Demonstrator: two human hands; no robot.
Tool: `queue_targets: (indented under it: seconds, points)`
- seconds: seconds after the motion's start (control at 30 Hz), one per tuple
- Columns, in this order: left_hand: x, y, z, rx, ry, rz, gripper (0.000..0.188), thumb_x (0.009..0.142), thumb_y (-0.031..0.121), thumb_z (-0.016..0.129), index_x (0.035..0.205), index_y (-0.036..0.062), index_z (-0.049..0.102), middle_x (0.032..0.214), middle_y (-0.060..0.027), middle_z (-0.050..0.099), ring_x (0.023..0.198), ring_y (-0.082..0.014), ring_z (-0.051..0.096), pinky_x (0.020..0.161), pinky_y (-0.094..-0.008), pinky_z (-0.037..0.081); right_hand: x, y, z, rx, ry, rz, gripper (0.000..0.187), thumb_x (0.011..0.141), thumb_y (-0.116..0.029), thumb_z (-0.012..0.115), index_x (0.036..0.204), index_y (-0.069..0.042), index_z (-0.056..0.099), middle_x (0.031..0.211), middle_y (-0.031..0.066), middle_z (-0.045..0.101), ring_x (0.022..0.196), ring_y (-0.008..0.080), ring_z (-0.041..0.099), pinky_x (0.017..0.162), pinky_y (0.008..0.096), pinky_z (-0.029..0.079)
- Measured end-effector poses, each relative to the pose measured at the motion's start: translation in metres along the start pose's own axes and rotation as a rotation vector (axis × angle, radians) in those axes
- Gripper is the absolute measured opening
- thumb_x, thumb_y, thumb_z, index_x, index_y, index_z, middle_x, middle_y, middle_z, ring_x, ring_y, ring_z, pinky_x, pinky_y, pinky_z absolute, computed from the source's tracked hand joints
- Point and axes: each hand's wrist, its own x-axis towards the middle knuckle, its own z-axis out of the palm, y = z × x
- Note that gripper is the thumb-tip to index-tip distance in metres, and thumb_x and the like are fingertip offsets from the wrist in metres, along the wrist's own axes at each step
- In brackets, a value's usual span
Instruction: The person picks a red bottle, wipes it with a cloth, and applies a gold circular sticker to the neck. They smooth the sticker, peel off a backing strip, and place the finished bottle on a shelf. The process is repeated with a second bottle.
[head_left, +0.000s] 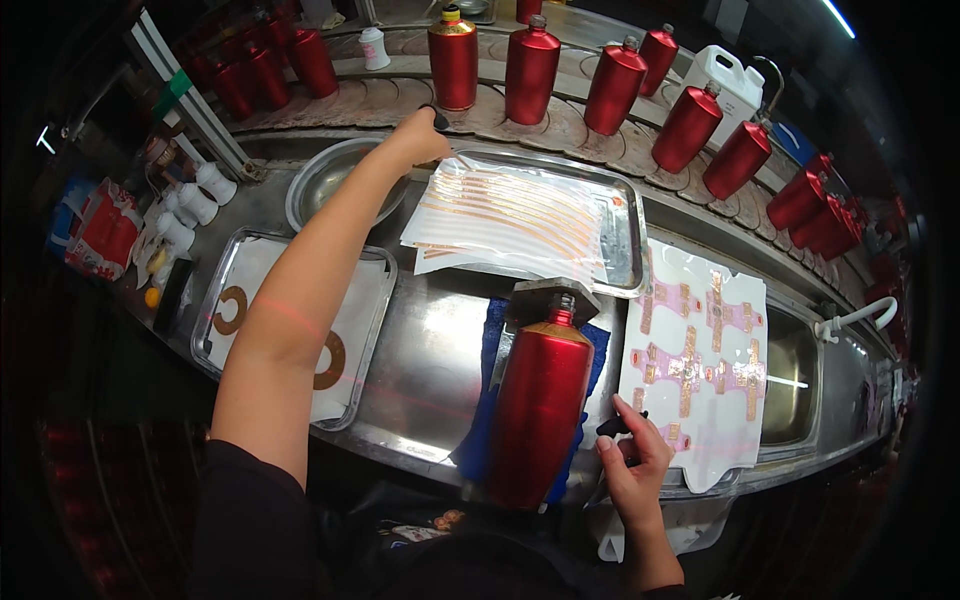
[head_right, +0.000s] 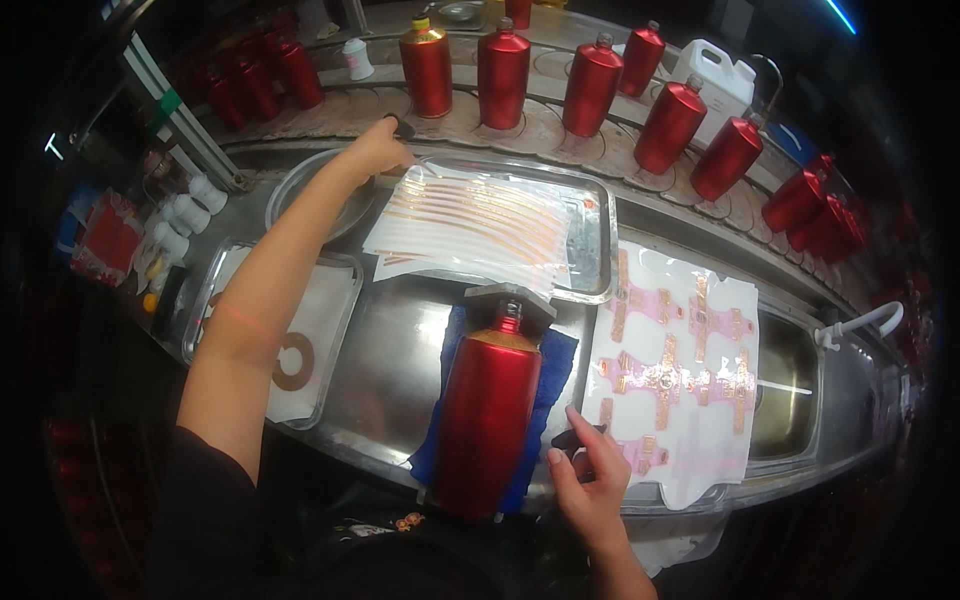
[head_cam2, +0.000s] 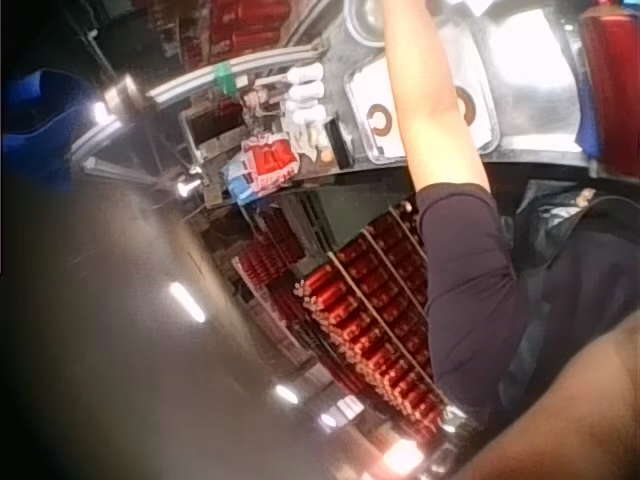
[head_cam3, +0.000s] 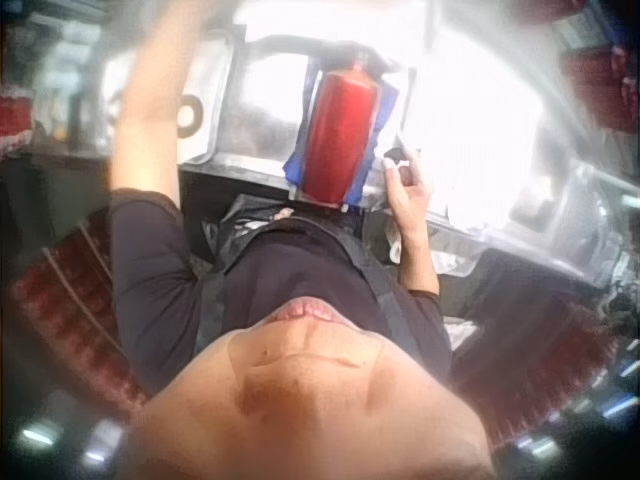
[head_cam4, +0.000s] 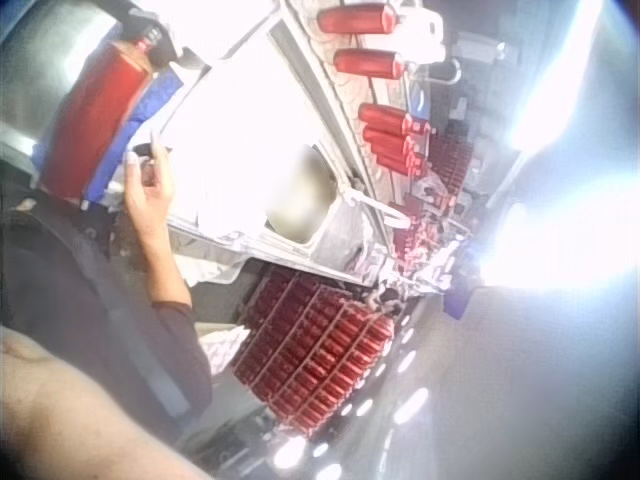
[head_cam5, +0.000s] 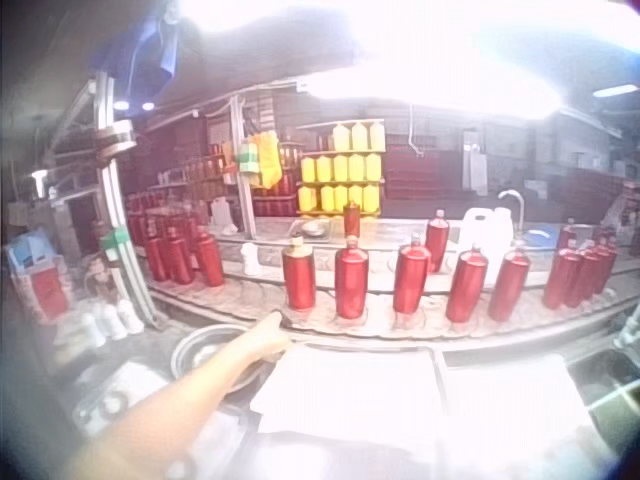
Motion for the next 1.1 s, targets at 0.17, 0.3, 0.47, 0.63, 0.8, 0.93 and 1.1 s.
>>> queue_targets:
  seconds: [0.17, 0.3, 0.47, 0.63, 0.8, 0.93, 1.1]
  points:
    - [-0.036, 0.085, -0.002, -0.139, -0.156, 0.237, 0.028, 0.076, 0.004, 0.068, 0.1, -0.005, 0.056, 0.084, -0.0107, 0.066, 0.072, -0.0147, 0.064, 0.062, -0.0293, 0.051, 0.045, -0.023, -0.023, 0.08, 0.153, -0.098, 0.049, 0.083, -0.002, 0.072, 0.131, -0.004, 0.066, 0.097, 0.0027, 0.062, 0.058, 0.001, 0.044, 0.054, 0.0174, 0.036]
    - [-0.091, 0.169, 0.011, -0.22, -0.364, 0.487, 0.033, 0.08, 0.004, 0.067, 0.111, -0.006, 0.058, 0.086, -0.0086, 0.067, 0.078, -0.0139, 0.066, 0.071, -0.0285, 0.054, 0.111, -0.068, -0.041, 0.192, 0.122, -0.157, 0.056, 0.082, 0.001, 0.064, 0.138, -0.003, 0.059, 0.11, 0.0032, 0.064, 0.06, -0.0011, 0.046, 0.056, 0.0152, 0.037]
    - [-0.165, 0.231, 0.002, -0.381, -0.589, 0.689, 0.033, 0.08, 0.004, 0.073, 0.109, -0.0061, 0.061, 0.086, -0.0082, 0.068, 0.081, -0.0156, 0.067, 0.077, -0.0285, 0.054, 0.149, -0.114, -0.052, 0.381, -0.176, -0.141, 0.051, 0.076, -0.003, 0.061, 0.127, 0.003, 0.059, 0.096, 0.0009, 0.065, 0.059, 0.0009, 0.048, 0.057, 0.0167, 0.038]
    - [-0.223, 0.208, -0.014, -0.285, -0.599, 0.56, 0.028, 0.084, 0.005, 0.071, 0.107, -0.0033, 0.06, 0.089, -0.007, 0.067, 0.082, -0.0134, 0.065, 0.076, -0.0265, 0.052, 0.094, -0.108, -0.071, 0.491, -0.507, 0.147, 0.015, 0.08, -0.009, 0.067, 0.091, -0.002, 0.06, 0.065, -0.0026, 0.051, 0.047, 0.0021, 0.042, 0.041, 0.0181, 0.028]
    - [-0.294, 0.15, 0.02, -0.362, -0.485, 0.416, 0.03, 0.088, 0.005, 0.065, 0.115, -0.003, 0.055, 0.09, -0.0035, 0.062, 0.084, -0.0091, 0.059, 0.077, -0.0254, 0.05, 0.031, -0.07, -0.055, 0.428, -0.402, 0.251, 0.016, 0.093, -0.016, 0.066, 0.089, -0.001, 0.062, 0.061, -0.003, 0.051, 0.043, 0.0036, 0.039, 0.04, 0.0197, 0.028]
    - [-0.357, 0.109, 0.043, -0.631, -0.456, 0.125, 0.041, 0.091, 0.004, 0.065, 0.129, -0.0017, 0.05, 0.09, -0.0012, 0.061, 0.082, -0.0074, 0.058, 0.075, -0.0239, 0.048, -0.009, -0.053, -0.023, 0.297, -0.404, 0.306, 0.013, 0.092, -0.014, 0.07, 0.09, -0.001, 0.068, 0.073, -0.0032, 0.059, 0.064, 0.0018, 0.051, 0.058, 0.0176, 0.039]
    - [-0.398, 0.074, 0.065, -0.821, -0.317, -0.106, 0.049, 0.09, 0.001, 0.07, 0.133, 0.0017, 0.048, 0.091, -0.0003, 0.063, 0.082, -0.0049, 0.059, 0.075, -0.0202, 0.047, -0.038, -0.047, 0.006, 0.142, -0.305, 0.144, 0.012, 0.088, -0.01, 0.075, 0.083, -0.001, 0.068, 0.081, -0.0038, 0.06, 0.066, 0.0006, 0.049, 0.058, 0.0174, 0.036]
